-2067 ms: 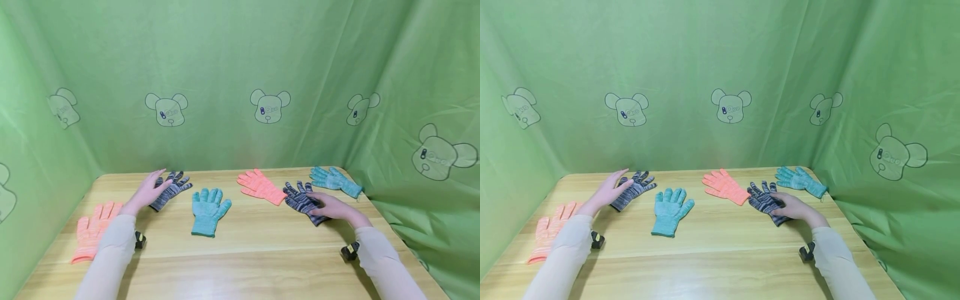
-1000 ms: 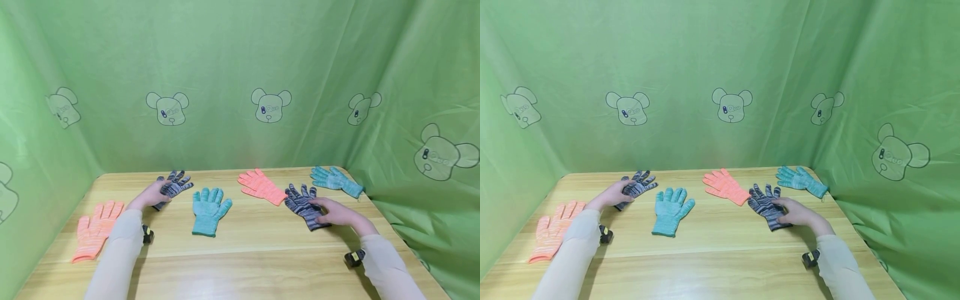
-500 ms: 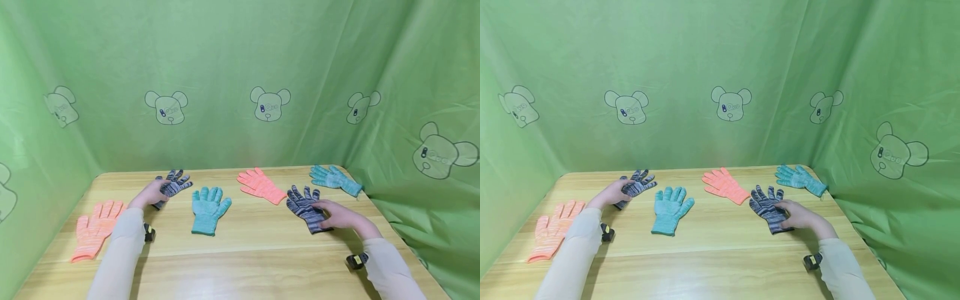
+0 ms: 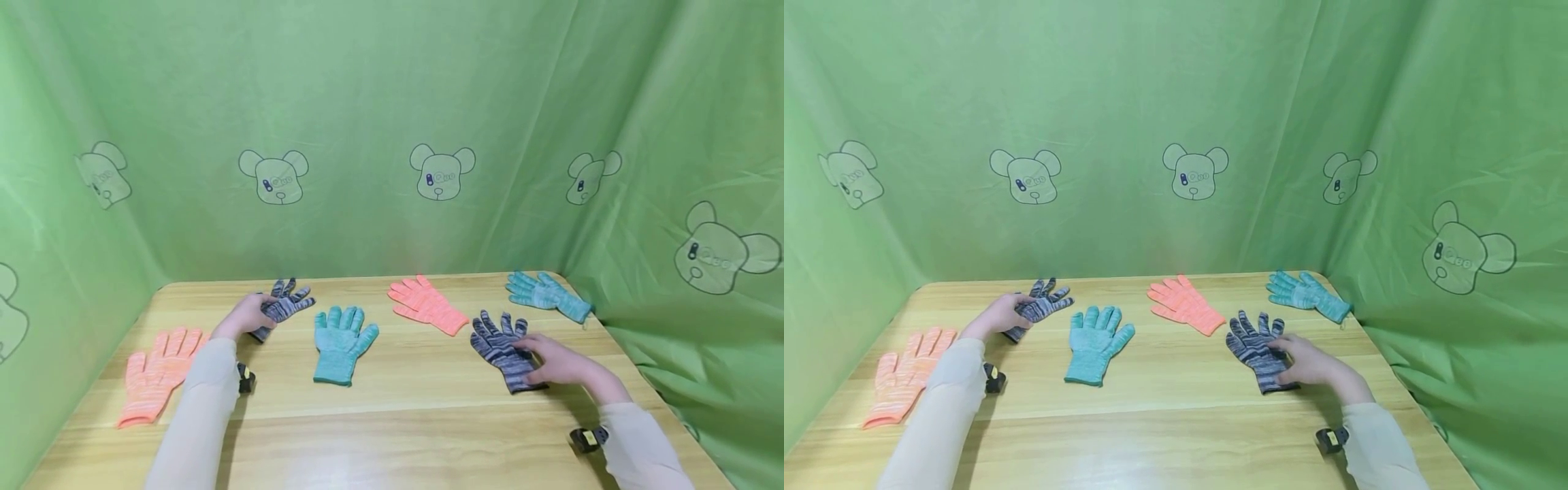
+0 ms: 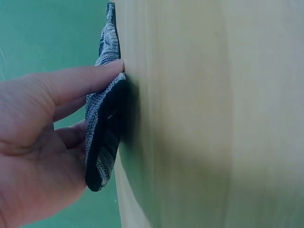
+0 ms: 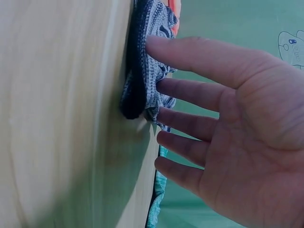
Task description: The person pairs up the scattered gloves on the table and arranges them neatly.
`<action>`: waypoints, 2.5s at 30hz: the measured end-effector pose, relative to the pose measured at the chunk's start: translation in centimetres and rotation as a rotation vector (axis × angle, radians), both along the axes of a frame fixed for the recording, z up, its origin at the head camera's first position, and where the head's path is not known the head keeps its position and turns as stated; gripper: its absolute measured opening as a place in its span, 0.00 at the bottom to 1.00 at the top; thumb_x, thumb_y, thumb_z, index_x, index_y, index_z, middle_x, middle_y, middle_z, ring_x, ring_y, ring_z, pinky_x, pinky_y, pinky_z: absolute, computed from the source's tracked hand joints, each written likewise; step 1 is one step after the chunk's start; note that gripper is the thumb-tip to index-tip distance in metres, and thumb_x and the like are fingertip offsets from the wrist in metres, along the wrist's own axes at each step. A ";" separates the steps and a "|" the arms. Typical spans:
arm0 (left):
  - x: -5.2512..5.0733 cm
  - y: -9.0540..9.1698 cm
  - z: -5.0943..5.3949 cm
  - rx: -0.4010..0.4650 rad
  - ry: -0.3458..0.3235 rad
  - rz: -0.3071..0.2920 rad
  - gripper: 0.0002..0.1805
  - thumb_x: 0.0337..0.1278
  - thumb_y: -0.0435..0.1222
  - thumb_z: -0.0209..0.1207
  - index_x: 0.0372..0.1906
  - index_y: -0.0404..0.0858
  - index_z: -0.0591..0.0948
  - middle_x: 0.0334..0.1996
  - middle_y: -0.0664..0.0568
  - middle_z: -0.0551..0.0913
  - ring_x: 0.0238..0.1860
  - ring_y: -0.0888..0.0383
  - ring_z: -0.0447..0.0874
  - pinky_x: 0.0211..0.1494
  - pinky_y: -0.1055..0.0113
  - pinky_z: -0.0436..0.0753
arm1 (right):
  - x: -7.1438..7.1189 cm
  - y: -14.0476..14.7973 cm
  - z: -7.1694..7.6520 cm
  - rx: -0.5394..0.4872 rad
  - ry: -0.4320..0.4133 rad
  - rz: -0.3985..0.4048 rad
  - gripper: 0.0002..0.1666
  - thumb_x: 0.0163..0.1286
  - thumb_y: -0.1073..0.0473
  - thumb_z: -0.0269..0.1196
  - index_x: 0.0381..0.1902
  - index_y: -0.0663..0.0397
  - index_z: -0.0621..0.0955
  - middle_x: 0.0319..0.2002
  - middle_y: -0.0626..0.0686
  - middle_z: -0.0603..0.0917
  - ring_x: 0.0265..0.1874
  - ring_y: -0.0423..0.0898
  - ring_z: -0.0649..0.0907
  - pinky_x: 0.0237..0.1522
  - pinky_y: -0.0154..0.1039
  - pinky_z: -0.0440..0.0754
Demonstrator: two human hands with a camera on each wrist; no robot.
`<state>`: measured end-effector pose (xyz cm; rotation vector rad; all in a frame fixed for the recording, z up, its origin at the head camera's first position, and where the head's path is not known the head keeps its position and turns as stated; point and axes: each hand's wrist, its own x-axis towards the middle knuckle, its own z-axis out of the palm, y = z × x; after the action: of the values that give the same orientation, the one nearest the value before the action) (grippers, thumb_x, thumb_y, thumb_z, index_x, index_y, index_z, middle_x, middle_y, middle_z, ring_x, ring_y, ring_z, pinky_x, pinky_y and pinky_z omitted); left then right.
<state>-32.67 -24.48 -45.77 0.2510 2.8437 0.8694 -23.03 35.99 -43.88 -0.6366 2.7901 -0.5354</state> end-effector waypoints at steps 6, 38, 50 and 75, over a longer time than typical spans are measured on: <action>0.0 0.0 0.0 0.017 0.006 0.009 0.34 0.43 0.27 0.68 0.61 0.24 0.73 0.57 0.27 0.76 0.51 0.38 0.79 0.60 0.47 0.77 | 0.3 0.0 0.0 -0.010 0.004 0.005 0.44 0.48 0.53 0.74 0.60 0.69 0.73 0.61 0.79 0.68 0.58 0.77 0.69 0.57 0.72 0.70; 0.2 0.3 0.0 0.058 -0.017 0.112 0.32 0.42 0.28 0.68 0.58 0.24 0.75 0.50 0.27 0.79 0.46 0.41 0.79 0.52 0.52 0.81 | 0.6 -1.2 0.0 -0.042 -0.044 0.018 0.36 0.48 0.53 0.74 0.56 0.58 0.78 0.54 0.63 0.74 0.54 0.66 0.74 0.56 0.70 0.72; 0.5 -0.1 -0.5 0.053 0.000 0.101 0.30 0.46 0.31 0.67 0.57 0.24 0.75 0.53 0.27 0.78 0.49 0.39 0.77 0.56 0.47 0.77 | 0.6 -1.3 -0.1 -0.069 -0.047 0.039 0.34 0.51 0.52 0.73 0.56 0.56 0.79 0.52 0.60 0.75 0.53 0.63 0.76 0.56 0.69 0.73; 2.1 -0.6 -0.4 0.099 0.017 0.127 0.29 0.50 0.32 0.67 0.58 0.24 0.74 0.50 0.28 0.79 0.46 0.42 0.79 0.55 0.47 0.77 | 0.4 -1.2 -0.2 -0.111 -0.012 -0.023 0.35 0.55 0.49 0.71 0.58 0.57 0.77 0.58 0.68 0.73 0.58 0.70 0.73 0.59 0.73 0.68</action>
<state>-30.60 -25.12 -46.12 0.0903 2.8622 1.0392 -22.61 34.78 -44.11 -0.6221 2.7746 -0.7007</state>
